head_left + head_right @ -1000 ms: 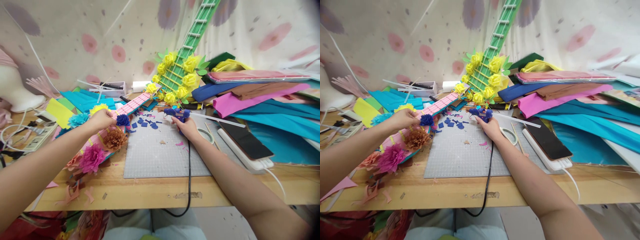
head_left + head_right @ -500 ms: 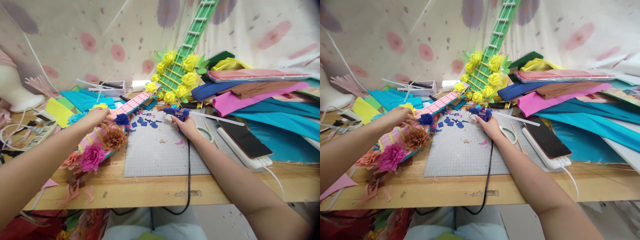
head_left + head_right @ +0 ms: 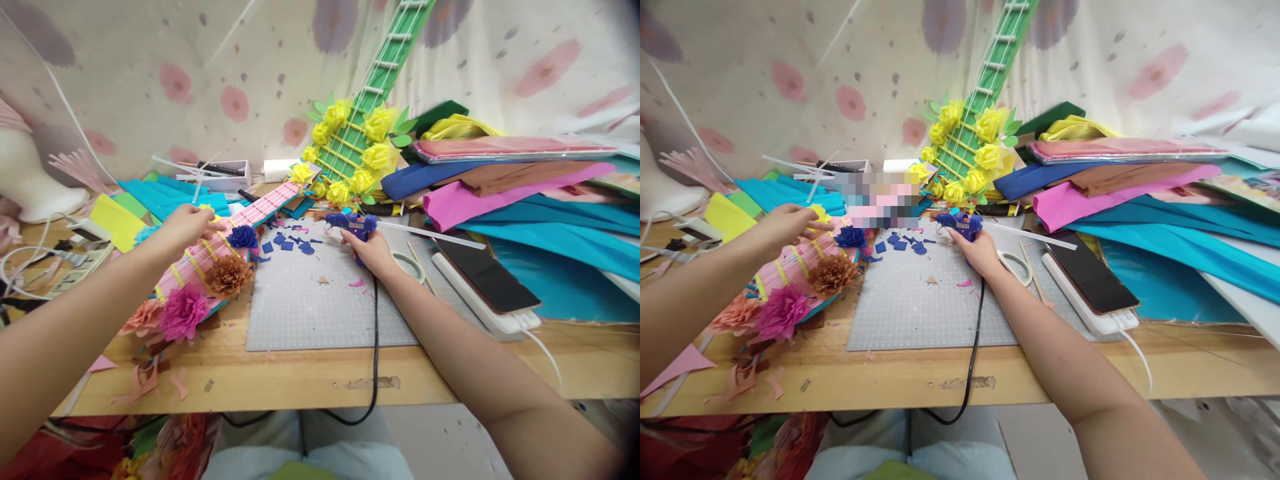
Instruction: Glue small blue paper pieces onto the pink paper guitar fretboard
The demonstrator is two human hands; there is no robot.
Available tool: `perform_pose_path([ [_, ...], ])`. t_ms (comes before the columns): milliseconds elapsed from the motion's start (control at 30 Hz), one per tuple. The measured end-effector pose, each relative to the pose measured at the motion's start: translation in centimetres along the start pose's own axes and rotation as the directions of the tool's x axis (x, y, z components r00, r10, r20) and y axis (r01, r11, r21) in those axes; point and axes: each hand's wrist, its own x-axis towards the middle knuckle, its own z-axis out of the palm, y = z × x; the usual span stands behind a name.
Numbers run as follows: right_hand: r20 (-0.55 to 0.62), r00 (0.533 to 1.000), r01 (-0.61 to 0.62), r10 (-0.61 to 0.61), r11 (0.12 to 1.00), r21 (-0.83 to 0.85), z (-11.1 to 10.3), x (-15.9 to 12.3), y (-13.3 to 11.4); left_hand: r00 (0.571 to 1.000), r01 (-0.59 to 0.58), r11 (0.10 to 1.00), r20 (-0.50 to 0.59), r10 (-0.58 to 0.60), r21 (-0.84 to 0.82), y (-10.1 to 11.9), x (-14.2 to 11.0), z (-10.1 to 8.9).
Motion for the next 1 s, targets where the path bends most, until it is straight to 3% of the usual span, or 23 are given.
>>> perform_pose_path([
  [67,0.005,1.0,0.004,-0.004,1.0,-0.004,0.0,0.0,0.0,0.988,-0.107,0.993,-0.11,0.113,0.058,0.6,-0.5,0.0],
  [167,0.006,1.0,-0.003,0.003,1.0,-0.008,0.0,-0.1,-0.1,0.915,-0.302,0.933,-0.215,0.341,0.196,1.9,-1.9,1.4],
  [367,0.004,1.0,-0.024,0.024,1.0,-0.006,0.0,0.1,0.2,0.858,-0.509,0.832,0.048,0.512,0.221,3.9,-5.2,8.4],
  [500,-0.002,1.0,0.011,-0.011,1.0,-0.006,0.0,0.3,0.4,0.858,-0.512,0.822,0.113,0.501,0.25,2.8,-5.8,13.2],
  [600,-0.006,1.0,0.007,-0.007,1.0,-0.001,0.0,0.3,0.3,0.85,-0.524,0.823,0.084,0.52,0.221,1.4,-5.3,15.4],
  [733,-0.009,1.0,0.005,-0.005,1.0,0.0,0.0,0.2,0.1,0.854,-0.519,0.846,0.061,0.516,0.124,0.4,-4.4,16.3],
  [1000,-0.016,1.0,0.001,0.0,1.0,0.018,0.1,0.2,0.3,0.894,-0.444,0.888,0.01,0.448,-0.12,-0.2,-3.4,16.5],
])
